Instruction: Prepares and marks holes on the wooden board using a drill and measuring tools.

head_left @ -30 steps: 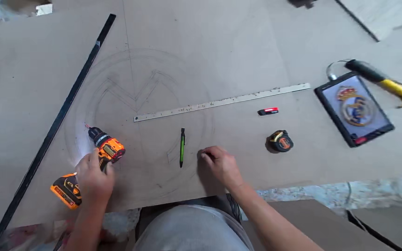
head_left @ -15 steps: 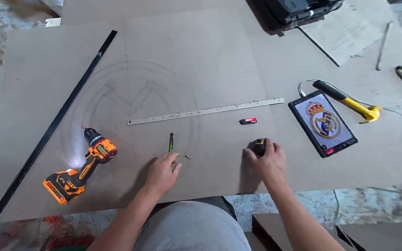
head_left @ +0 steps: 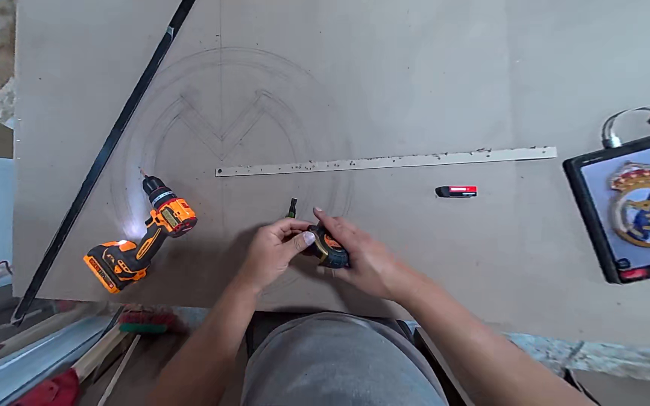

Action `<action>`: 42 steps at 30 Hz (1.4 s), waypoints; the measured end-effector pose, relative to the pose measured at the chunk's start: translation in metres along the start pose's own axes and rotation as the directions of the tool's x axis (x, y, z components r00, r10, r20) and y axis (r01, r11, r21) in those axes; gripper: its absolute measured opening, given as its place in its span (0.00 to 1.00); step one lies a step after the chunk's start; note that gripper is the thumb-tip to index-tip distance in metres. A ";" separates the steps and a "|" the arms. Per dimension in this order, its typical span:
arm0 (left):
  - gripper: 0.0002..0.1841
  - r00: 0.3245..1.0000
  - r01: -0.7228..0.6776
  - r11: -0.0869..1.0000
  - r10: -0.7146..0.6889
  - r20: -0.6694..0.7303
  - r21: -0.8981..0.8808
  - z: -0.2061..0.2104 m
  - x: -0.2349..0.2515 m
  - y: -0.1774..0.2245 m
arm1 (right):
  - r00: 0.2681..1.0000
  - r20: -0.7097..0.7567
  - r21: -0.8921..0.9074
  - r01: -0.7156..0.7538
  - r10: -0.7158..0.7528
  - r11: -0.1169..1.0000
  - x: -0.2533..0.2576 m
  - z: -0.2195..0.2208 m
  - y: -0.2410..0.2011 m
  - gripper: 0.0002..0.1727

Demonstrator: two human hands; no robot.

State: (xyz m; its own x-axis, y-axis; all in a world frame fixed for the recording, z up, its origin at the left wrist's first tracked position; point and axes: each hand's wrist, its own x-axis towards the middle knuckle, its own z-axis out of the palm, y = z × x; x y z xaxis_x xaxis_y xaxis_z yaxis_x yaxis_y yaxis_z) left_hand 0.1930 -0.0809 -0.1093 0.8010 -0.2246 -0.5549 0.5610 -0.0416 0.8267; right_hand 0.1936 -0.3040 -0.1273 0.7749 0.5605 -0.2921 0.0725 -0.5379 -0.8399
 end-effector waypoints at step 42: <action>0.06 0.937 0.190 0.824 0.010 -0.348 0.534 -0.094 0.143 0.021 | 0.926 -0.377 -0.476 -0.181 -0.013 0.861 0.121 -0.055 0.066 0.15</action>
State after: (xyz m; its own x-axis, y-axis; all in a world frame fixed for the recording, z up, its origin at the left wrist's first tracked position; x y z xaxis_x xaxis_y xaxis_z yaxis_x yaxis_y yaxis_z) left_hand 0.3392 -0.0228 -0.1800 0.8290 0.1280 -0.5445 0.5027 -0.5973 0.6250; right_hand 0.3268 -0.3060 -0.1929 0.9534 0.2888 -0.0871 0.2205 -0.8641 -0.4524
